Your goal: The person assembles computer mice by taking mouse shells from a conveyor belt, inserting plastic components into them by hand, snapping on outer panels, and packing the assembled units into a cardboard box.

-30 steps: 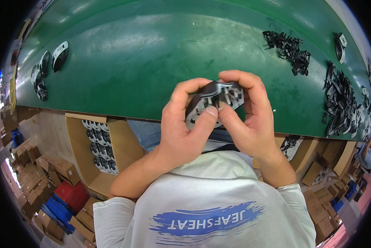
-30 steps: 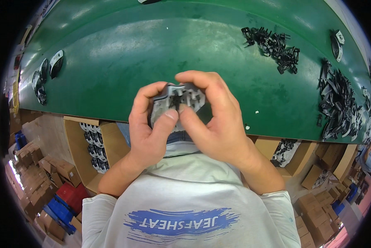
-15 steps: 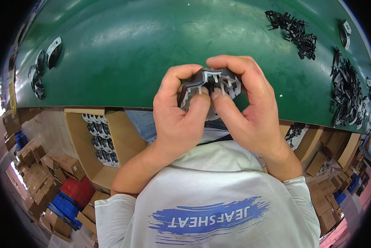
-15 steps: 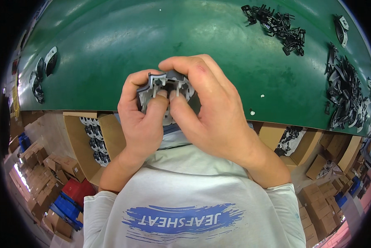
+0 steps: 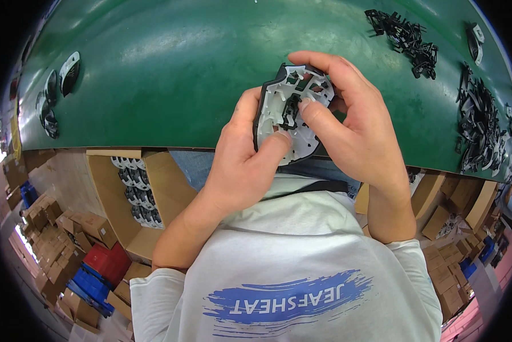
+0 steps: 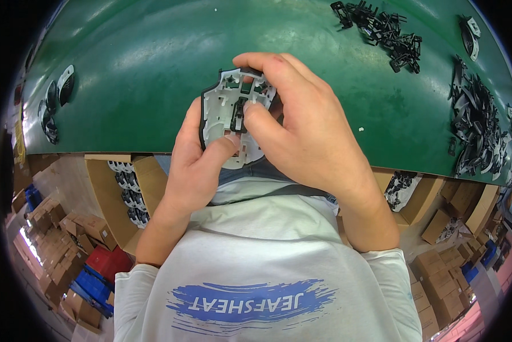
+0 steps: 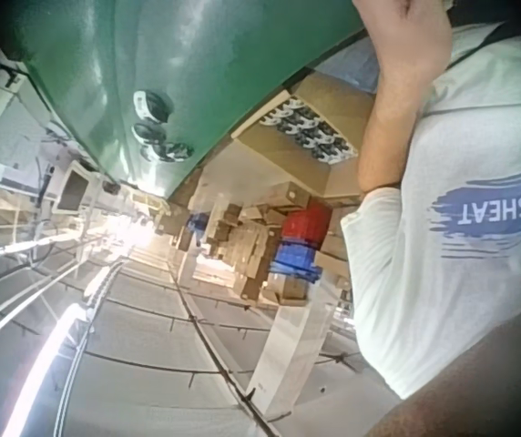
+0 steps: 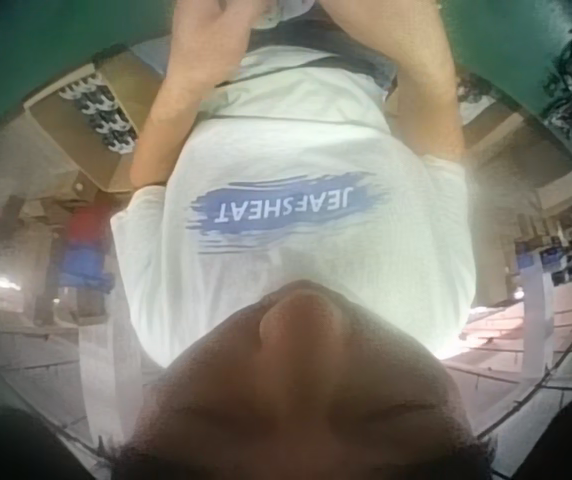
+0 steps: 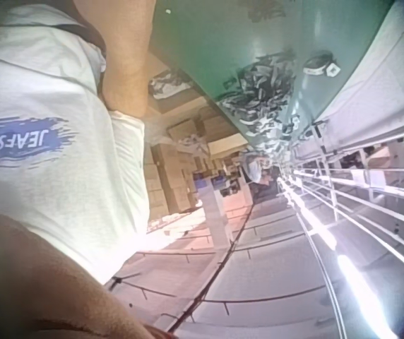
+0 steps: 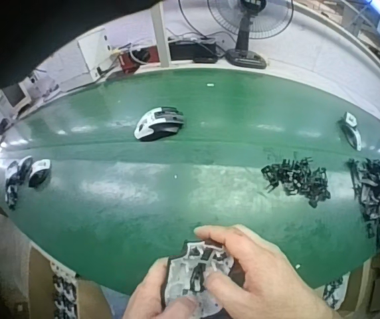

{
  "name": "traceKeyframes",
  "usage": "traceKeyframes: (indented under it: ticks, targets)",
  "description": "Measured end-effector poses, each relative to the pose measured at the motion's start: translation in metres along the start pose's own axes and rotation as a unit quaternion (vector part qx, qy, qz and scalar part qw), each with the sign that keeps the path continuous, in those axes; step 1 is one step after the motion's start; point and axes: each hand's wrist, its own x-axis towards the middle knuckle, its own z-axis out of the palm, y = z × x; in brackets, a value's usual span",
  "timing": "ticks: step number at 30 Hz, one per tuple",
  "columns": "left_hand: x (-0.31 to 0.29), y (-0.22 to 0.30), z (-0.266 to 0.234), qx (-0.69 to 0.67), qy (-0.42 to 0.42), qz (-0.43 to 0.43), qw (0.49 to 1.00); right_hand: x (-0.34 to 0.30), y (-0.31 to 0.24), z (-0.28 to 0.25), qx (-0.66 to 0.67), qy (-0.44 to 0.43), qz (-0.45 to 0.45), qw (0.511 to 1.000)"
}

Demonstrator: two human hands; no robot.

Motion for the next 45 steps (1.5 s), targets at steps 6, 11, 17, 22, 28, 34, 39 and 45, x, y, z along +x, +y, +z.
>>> traceKeyframes:
  ticks: [6,11,17,22,28,34,39,45]
  targets:
    - [0.012,-0.004,-0.005,-0.033,0.017,-0.041,0.998,0.005,-0.005,-0.004,0.028,-0.06,-0.003,0.998]
    - [0.013,0.0,-0.004,0.094,0.124,0.104,0.982,0.008,-0.011,0.012,-0.039,-0.004,-0.154,0.987]
    - [0.004,-0.009,-0.006,0.179,0.155,0.153,0.959,-0.014,0.012,0.031,-0.099,0.046,-0.122,0.987]
    - [0.002,0.018,-0.006,0.141,0.112,0.162,0.97,-0.011,-0.002,0.032,-0.053,0.093,-0.152,0.982]
    - [0.006,0.01,-0.009,0.127,0.133,0.177,0.967,0.0,-0.008,0.031,-0.052,0.069,-0.144,0.986]
    - [0.017,0.017,-0.005,0.131,0.124,0.181,0.967,0.009,-0.009,0.027,-0.088,0.111,-0.184,0.973]
    - [0.02,0.013,-0.003,0.156,0.15,0.22,0.951,0.009,-0.013,0.024,-0.07,0.091,-0.153,0.981]
    - [0.028,-0.001,-0.004,0.189,0.155,0.196,0.95,0.013,-0.008,0.022,-0.079,0.055,-0.108,0.989]
